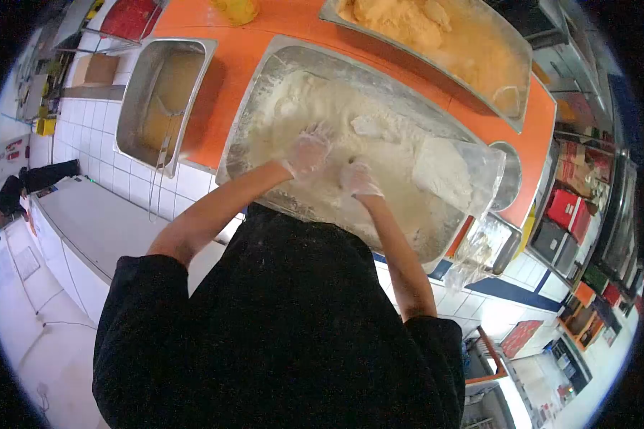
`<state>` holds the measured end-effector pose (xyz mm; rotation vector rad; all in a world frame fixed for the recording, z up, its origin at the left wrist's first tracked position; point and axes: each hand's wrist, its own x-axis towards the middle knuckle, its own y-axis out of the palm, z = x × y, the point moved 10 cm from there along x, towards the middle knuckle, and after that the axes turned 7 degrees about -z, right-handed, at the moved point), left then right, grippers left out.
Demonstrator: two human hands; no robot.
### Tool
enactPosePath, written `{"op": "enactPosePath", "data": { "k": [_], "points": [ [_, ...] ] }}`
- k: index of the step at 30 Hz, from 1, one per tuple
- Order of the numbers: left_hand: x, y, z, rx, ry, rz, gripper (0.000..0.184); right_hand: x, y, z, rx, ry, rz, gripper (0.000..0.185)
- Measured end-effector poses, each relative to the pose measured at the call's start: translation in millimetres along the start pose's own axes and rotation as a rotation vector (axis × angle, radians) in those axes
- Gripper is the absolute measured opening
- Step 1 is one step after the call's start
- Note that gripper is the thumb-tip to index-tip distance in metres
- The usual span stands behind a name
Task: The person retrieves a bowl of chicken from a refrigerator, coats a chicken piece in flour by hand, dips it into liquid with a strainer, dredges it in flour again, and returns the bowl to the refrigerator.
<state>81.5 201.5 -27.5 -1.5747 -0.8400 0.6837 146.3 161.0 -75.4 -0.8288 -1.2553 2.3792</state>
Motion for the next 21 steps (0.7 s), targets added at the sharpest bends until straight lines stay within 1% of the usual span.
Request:
{"op": "enactPosePath", "data": {
  "k": [1, 3, 4, 6, 7, 9, 10, 11, 12, 13, 14, 15, 16, 17, 18, 19, 20, 21],
  "points": [
    [0.7, -5.6, -7.1, 0.000, 0.007, 0.000, 0.063, 9.3, -1.2, 8.6, 0.001, 0.006, -0.003, 0.020],
    [-14.5, 10.7, 14.2, -0.586, -0.526, 0.277, 0.050, 14.8, -14.7, -20.1, 0.376, 0.411, -0.191, 0.018],
    [-10.2, 6.3, 11.8, -0.584, -0.526, 0.275, 0.050, 13.2, -26.0, -17.0, 0.375, 0.409, -0.193, 0.018],
    [4.0, 0.7, -2.3, -0.197, -0.315, 0.333, 0.034, 3.4, -44.3, -19.8, 0.421, 0.508, -0.241, 0.023],
    [5.2, 18.7, 0.5, -0.200, -0.318, 0.339, 0.034, 2.5, -31.7, -25.4, 0.425, 0.508, -0.236, 0.023],
    [17.1, 12.5, 27.2, -0.804, -0.490, -0.255, 0.032, -23.5, -43.3, -59.4, 0.647, 0.561, -0.720, 0.031],
    [27.0, -5.8, 22.3, -0.809, -0.489, -0.250, 0.032, -40.4, -77.0, -54.2, 0.418, 0.492, -0.785, 0.031],
    [35.5, -28.9, 28.0, -1.043, -0.698, -0.208, 0.034, -57.5, -116.8, -44.5, 0.185, 0.418, -0.844, 0.032],
    [36.5, -32.7, 28.2, -1.273, -0.909, -0.157, 0.037, -61.3, -128.0, -54.3, 0.185, 0.426, -0.846, 0.032],
    [38.4, -1.3, 31.6, -1.276, -0.907, -0.151, 0.037, -66.4, -112.4, -92.0, 0.578, 0.681, -0.765, 0.038],
    [51.8, 15.7, 37.5, -0.786, -0.567, -0.330, 0.042, -75.0, -82.3, -113.5, 0.973, 0.925, -0.653, 0.044],
    [61.8, 14.8, 15.4, -0.288, -0.217, -0.480, 0.047, -79.1, -80.9, -120.9, 0.972, 0.928, -0.659, 0.044],
    [71.6, 0.9, 8.1, -0.288, -0.214, -0.481, 0.047, -70.6, -113.3, -107.2, 0.242, 0.635, -0.695, 0.042],
    [79.6, -22.1, -10.2, -0.233, -0.121, -0.567, 0.049, -56.8, -115.6, -69.1, -0.464, 0.297, -0.657, 0.039],
    [83.8, -41.4, -24.1, -0.173, -0.026, -0.651, 0.050, -51.6, -104.1, -76.3, -0.463, 0.297, -0.660, 0.039],
    [86.9, -25.3, -20.6, -0.172, -0.024, -0.650, 0.050, -52.0, -105.3, -86.8, -0.276, 0.319, -0.807, 0.036],
    [93.1, -0.4, -27.2, -0.117, 0.063, -0.547, 0.049, -58.8, -102.8, -98.8, -0.084, 0.339, -0.943, 0.033],
    [98.9, 23.2, -32.0, -0.061, 0.147, -0.445, 0.047, -60.1, -107.4, -98.6, -0.083, 0.340, -0.938, 0.033]
  ]
}}
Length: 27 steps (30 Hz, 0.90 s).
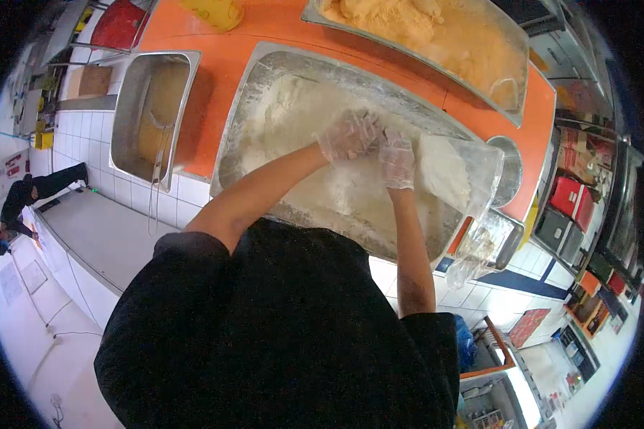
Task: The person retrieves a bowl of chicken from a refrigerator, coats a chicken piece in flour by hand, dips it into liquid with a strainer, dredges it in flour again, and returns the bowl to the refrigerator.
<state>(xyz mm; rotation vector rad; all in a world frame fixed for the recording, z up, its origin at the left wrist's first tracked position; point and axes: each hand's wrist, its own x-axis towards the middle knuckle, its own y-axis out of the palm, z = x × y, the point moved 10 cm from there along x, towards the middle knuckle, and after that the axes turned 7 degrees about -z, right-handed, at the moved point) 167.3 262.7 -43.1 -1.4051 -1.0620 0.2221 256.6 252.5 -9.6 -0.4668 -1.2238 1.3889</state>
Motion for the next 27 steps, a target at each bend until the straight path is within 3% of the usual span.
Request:
{"op": "enactPosePath", "data": {
  "k": [3, 7, 9, 10, 12, 13, 15, 16, 17, 18, 19, 21, 23, 27],
  "points": [
    [12.3, 1.2, 10.3, -0.082, 0.069, 0.046, 0.043, 8.4, 2.9, 2.5, 0.003, -0.016, 0.099, 0.030],
    [15.4, 8.0, -0.3, -0.214, 0.178, 0.108, 0.037, 5.1, 5.1, -20.0, 0.041, 0.169, 0.085, 0.031],
    [3.2, 7.1, -21.6, 0.939, 0.429, -0.126, 0.029, 3.0, 3.8, -25.0, 0.071, 0.244, 0.104, 0.032],
    [12.0, -8.9, -23.1, 0.942, 0.430, -0.124, 0.029, 1.8, -3.1, -24.3, 0.264, 0.218, 0.016, 0.032],
    [19.6, -1.8, 21.2, -0.111, -0.146, 0.437, 0.030, 6.1, -15.1, -20.7, 0.458, 0.195, -0.077, 0.033],
    [13.7, -10.9, 21.4, -0.112, -0.144, 0.445, 0.030, 14.9, -21.1, -15.9, 0.288, 0.245, -0.017, 0.037],
    [10.3, -68.6, 45.8, -0.581, -0.326, -0.005, 0.040, 18.2, -14.3, -7.5, 0.119, 0.301, 0.036, 0.042],
    [-10.1, -63.4, 51.3, -0.580, -0.327, 0.000, 0.040, 17.6, -7.3, -1.0, 0.007, 0.267, -0.001, 0.049],
    [-45.6, -37.9, 72.0, -0.712, -0.523, 0.033, 0.046, 19.4, -2.8, 7.8, -0.104, 0.229, -0.042, 0.057],
    [-71.6, -21.0, 89.7, -0.838, -0.723, 0.063, 0.052, 19.9, 3.0, 17.0, -0.097, 0.224, -0.045, 0.057],
    [-59.3, -47.9, 91.7, -0.826, -0.727, 0.057, 0.052, 21.6, 11.8, 35.3, -0.007, 0.149, -0.021, 0.064],
    [-58.1, -82.6, 88.2, -0.718, -1.081, 0.548, 0.059, 30.4, 21.1, 65.8, 0.090, 0.067, -0.001, 0.070],
    [-77.3, -86.1, 98.9, -0.755, -1.095, 0.527, 0.061, 37.3, 34.6, 97.6, 0.032, -0.094, 0.144, 0.071],
    [-113.0, -79.5, 113.0, -0.934, -1.100, 0.477, 0.069, 41.4, 58.2, 92.3, 0.128, -0.056, 0.053, 0.067]
  ]
}}
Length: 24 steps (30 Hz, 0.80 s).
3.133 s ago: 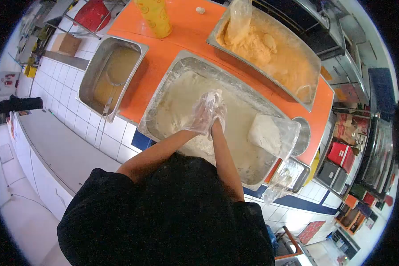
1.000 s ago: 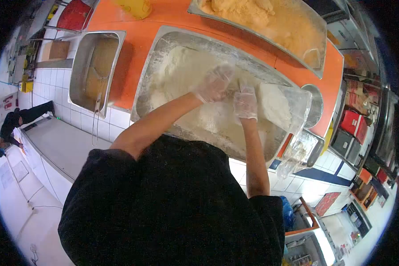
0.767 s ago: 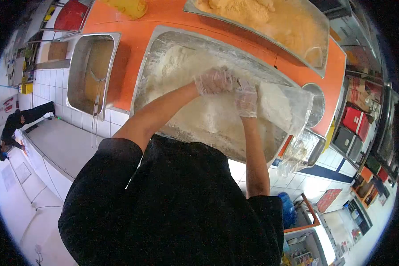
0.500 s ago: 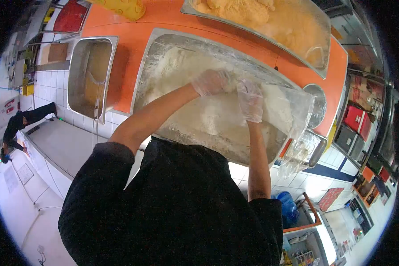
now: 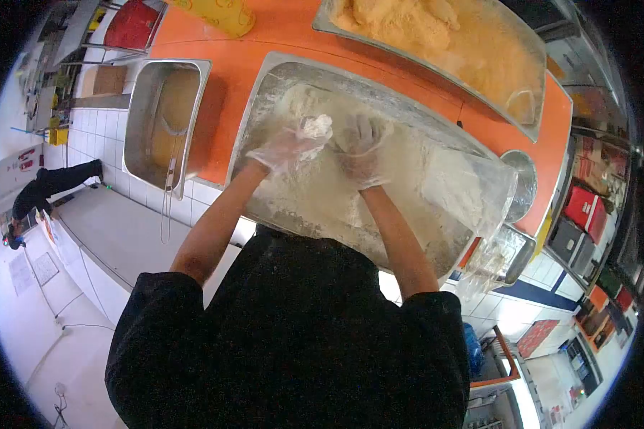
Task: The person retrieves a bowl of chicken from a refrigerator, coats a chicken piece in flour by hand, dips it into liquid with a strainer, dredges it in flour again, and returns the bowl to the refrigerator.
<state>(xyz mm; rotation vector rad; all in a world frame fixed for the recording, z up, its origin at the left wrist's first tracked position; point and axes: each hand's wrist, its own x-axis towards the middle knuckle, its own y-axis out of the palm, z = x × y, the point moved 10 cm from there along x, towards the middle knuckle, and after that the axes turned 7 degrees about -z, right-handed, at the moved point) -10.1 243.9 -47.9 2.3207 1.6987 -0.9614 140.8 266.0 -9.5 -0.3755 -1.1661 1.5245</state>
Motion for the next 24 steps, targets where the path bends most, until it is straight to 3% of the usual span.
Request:
{"op": "enactPosePath", "data": {
  "k": [1, 3, 4, 6, 7, 8, 9, 10, 11, 12, 14, 15, 17, 18, 20, 21, 23, 24],
  "points": [
    [-8.6, 1.3, -16.5, 0.001, 0.004, 0.002, 0.069, -0.8, 9.7, -2.5, -0.002, -0.039, -0.020, 0.065],
    [-30.7, 0.8, -46.6, -0.484, -0.015, -0.020, 0.067, 0.5, 24.2, -10.9, -0.006, -0.079, -0.042, 0.063],
    [-24.3, 4.7, -20.7, -0.483, -0.016, -0.019, 0.067, 0.3, 25.4, -14.4, -0.044, -0.098, -0.072, 0.059],
    [-20.8, -23.2, -3.8, -0.092, 0.616, -0.344, 0.067, -10.8, 45.7, -30.6, -0.084, -0.121, -0.114, 0.056],
    [-28.2, -28.2, -36.3, -0.090, 0.622, -0.345, 0.067, -32.5, 74.3, -66.7, 0.156, 0.071, -0.128, 0.049],
    [-22.2, -24.4, -53.1, -0.049, 0.141, -0.235, 0.066, -43.6, 92.3, -93.6, 0.396, 0.258, -0.138, 0.043],
    [-36.0, -13.8, -39.0, -0.011, -0.343, -0.114, 0.065, -38.6, 78.6, -82.0, 0.395, 0.252, -0.136, 0.043],
    [-29.1, -10.7, -26.2, -0.016, -0.342, -0.118, 0.065, -42.5, 74.7, -84.0, 0.597, 0.644, 0.003, 0.045],
    [-8.8, -4.0, -13.2, 0.353, -0.158, -0.075, 0.061, -57.7, 76.4, -75.7, 0.789, 1.038, 0.150, 0.048],
    [8.1, 9.7, 0.7, 0.719, 0.031, -0.029, 0.058, -50.2, 61.9, -64.1, 0.787, 1.033, 0.151, 0.048],
    [20.8, 26.6, 1.5, 0.811, 0.185, -0.140, 0.052, -39.5, 52.3, -40.2, 0.363, 0.798, 0.442, 0.052],
    [26.8, 35.8, 1.9, 0.831, 0.262, -0.191, 0.049, -40.6, 67.1, -36.0, 0.359, 0.797, 0.442, 0.052],
    [50.7, 60.2, 23.4, 0.882, 0.438, -0.284, 0.044, -59.0, 87.7, -59.6, 0.835, 1.205, -0.162, 0.055],
    [74.1, 81.9, 63.5, 0.953, 0.590, -0.341, 0.041, -52.6, 81.9, -53.9, 0.837, 1.200, -0.161, 0.055],
    [36.4, 62.1, 2.2, 0.789, 0.448, -0.379, 0.035, -23.2, 43.5, -34.7, 0.313, 0.990, 0.020, 0.055],
    [24.3, 59.4, -11.6, 0.726, 0.407, -0.389, 0.032, -13.9, 29.4, -28.5, 0.315, 0.984, 0.021, 0.055],
    [9.6, 54.8, -30.7, 0.643, 0.336, -0.383, 0.026, -27.1, 24.5, -29.1, 0.516, 1.258, 0.092, 0.056],
    [6.4, 56.6, -30.1, 0.629, 0.300, -0.364, 0.024, -32.2, 25.7, -30.1, 0.511, 1.262, 0.096, 0.056]
  ]
}}
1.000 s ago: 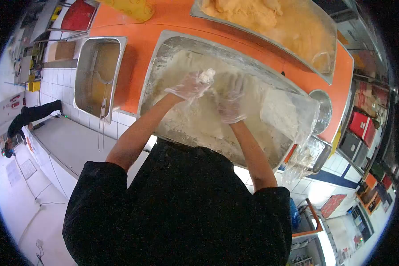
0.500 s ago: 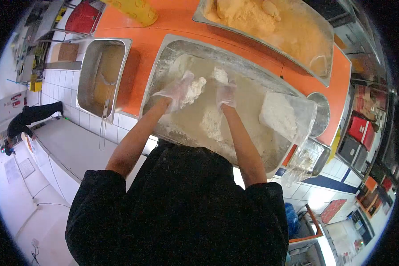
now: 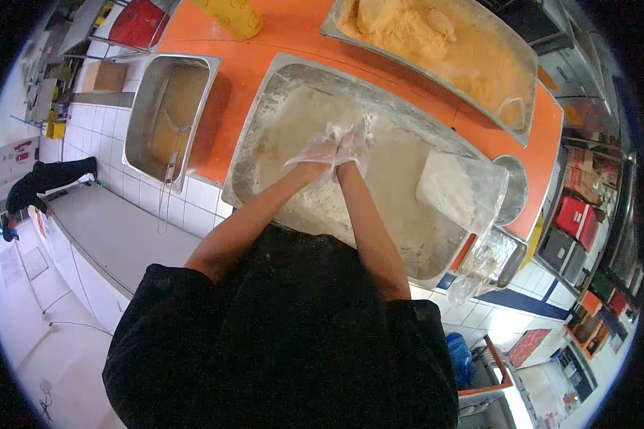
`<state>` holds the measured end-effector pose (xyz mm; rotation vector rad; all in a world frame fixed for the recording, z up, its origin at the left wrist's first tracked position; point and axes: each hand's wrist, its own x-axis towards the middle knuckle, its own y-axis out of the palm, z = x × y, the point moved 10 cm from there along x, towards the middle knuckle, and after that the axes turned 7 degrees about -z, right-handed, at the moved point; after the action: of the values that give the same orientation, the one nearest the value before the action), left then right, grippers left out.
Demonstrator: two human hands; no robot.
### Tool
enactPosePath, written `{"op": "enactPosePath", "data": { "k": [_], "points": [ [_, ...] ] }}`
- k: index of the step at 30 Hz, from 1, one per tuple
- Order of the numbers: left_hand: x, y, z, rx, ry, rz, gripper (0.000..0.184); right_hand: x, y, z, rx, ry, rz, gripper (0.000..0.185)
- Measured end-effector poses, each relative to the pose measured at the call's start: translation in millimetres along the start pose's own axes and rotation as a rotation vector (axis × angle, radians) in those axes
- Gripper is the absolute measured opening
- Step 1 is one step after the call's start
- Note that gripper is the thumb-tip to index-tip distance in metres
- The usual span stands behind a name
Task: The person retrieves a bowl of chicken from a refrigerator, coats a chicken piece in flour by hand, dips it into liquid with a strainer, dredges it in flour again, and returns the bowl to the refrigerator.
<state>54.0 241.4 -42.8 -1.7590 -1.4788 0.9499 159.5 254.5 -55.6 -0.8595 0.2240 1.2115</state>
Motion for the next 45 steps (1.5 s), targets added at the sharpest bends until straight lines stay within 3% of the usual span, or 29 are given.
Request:
{"op": "enactPosePath", "data": {
  "k": [3, 5, 7, 9, 11, 12, 13, 15, 18, 20, 21, 22, 23, 24, 26, 27, 29, 30, 32, 33, 35, 36, 38, 39, 40, 41, 43, 44, 45],
  "points": [
    [-3.1, 33.8, 13.3, 0.176, 0.065, 0.093, 0.026, 20.8, 19.9, -28.2, 0.073, 0.057, -0.017, 0.067],
    [-14.0, 25.6, 12.3, 0.067, 0.051, 0.058, 0.028, 61.3, 56.1, -77.5, 0.337, -0.044, -0.057, 0.067],
    [-23.9, 14.0, 18.5, -0.043, 0.024, 0.022, 0.029, 25.8, 18.0, -27.0, 0.282, -0.124, 0.075, 0.065],
    [-26.5, 10.8, 16.8, -0.460, -0.063, 0.283, 0.033, 19.9, 2.7, -4.2, 0.231, -0.212, 0.209, 0.062],
    [-33.2, 0.7, -3.1, -0.884, -0.143, 0.547, 0.037, 21.9, 3.5, 5.6, -0.217, -0.752, 0.143, 0.061],
    [-38.5, -4.4, -17.2, -1.094, -0.182, 0.681, 0.040, 26.4, 9.9, -4.1, -0.219, -0.755, 0.142, 0.061],
    [-35.2, -12.6, -25.9, -1.093, -0.178, 0.678, 0.040, 30.9, 17.6, -11.6, -0.229, -0.785, 0.123, 0.059],
    [-31.6, -11.7, -11.4, -0.664, -0.357, 0.603, 0.037, 37.5, 35.3, -24.5, -0.249, -0.842, 0.088, 0.055],
    [-27.3, 1.3, -29.1, -0.584, -0.173, 0.755, 0.040, 41.3, 40.9, -17.5, -0.271, -0.899, 0.046, 0.051],
    [-24.1, 7.1, -26.1, -0.509, -0.219, 0.688, 0.043, 63.5, 43.9, -36.0, 0.133, -0.419, 0.268, 0.047],
    [-21.1, 7.9, -18.9, -0.434, -0.265, 0.619, 0.046, 51.9, 36.0, -18.8, 0.135, -0.420, 0.265, 0.047],
    [-25.4, 25.0, -12.6, -0.434, -0.264, 0.621, 0.046, 37.9, 22.1, -13.5, 0.152, -0.222, 0.224, 0.044],
    [-21.8, 39.7, 4.8, -0.294, -0.232, 0.475, 0.046, 28.2, 12.3, -19.9, 0.169, -0.024, 0.179, 0.042],
    [-12.6, 38.6, 13.9, -0.152, -0.192, 0.323, 0.046, 32.3, 15.4, -24.8, 0.175, -0.029, 0.173, 0.042],
    [-11.7, 5.4, -19.0, -0.259, -0.213, 0.434, 0.045, 35.8, 2.3, -8.8, -0.161, -0.569, -0.156, 0.042],
    [-15.7, -1.2, -33.8, -0.366, -0.239, 0.546, 0.045, 37.7, 2.2, -12.9, -0.160, -0.569, -0.161, 0.042],
    [-11.7, 31.3, -11.6, -0.367, -0.151, 0.545, 0.045, 28.5, 3.9, -4.0, -0.319, -0.750, -0.171, 0.045],
    [-10.3, 43.3, -8.3, -0.368, -0.071, 0.542, 0.044, 16.0, -8.6, 12.2, -0.322, -0.753, -0.174, 0.045],
    [-10.6, 34.1, -20.6, -0.304, -0.084, 0.484, 0.045, -1.4, -20.7, 6.7, 0.023, -0.015, 0.158, 0.065],
    [-8.9, 27.0, -22.5, -0.238, -0.100, 0.431, 0.046, 17.8, -5.7, -14.7, 0.028, -0.016, 0.155, 0.065],
    [0.9, 65.5, 4.5, -0.139, -0.040, 0.499, 0.044, 62.8, 27.6, -28.7, -0.375, -0.601, -0.034, 0.052],
    [-1.8, 85.6, 13.0, -0.044, 0.009, 0.569, 0.043, 53.8, 16.8, -18.3, -0.378, -0.597, -0.035, 0.052],
    [3.6, 39.6, -20.1, -0.111, 0.043, 0.548, 0.040, 28.6, -28.6, 5.7, 0.068, -0.300, -0.061, 0.064],
    [7.9, 4.2, -45.0, -0.175, 0.075, 0.522, 0.037, 25.9, -39.2, 9.9, 0.067, -0.300, -0.059, 0.064],
    [6.2, -19.7, -43.0, -0.312, -0.166, 0.443, 0.028, 26.7, -52.4, 16.7, -0.101, -0.395, -0.057, 0.057],
    [5.4, -10.7, -26.9, -0.313, -0.174, 0.444, 0.028, 27.0, -61.4, 19.7, -0.269, -0.490, -0.053, 0.051],
    [7.7, -17.7, -27.8, 0.332, 0.437, 0.138, 0.024, 25.7, -93.2, 15.9, -0.174, -0.617, -0.132, 0.045],
    [2.3, -14.9, -18.2, 0.331, 0.435, 0.141, 0.024, 16.9, -110.1, 17.9, -0.075, -0.745, -0.221, 0.039],
    [-1.6, -34.3, -18.2, 0.355, 0.399, 0.001, 0.022, 3.6, -122.6, 29.5, -0.077, -0.743, -0.220, 0.039]
  ]
}}
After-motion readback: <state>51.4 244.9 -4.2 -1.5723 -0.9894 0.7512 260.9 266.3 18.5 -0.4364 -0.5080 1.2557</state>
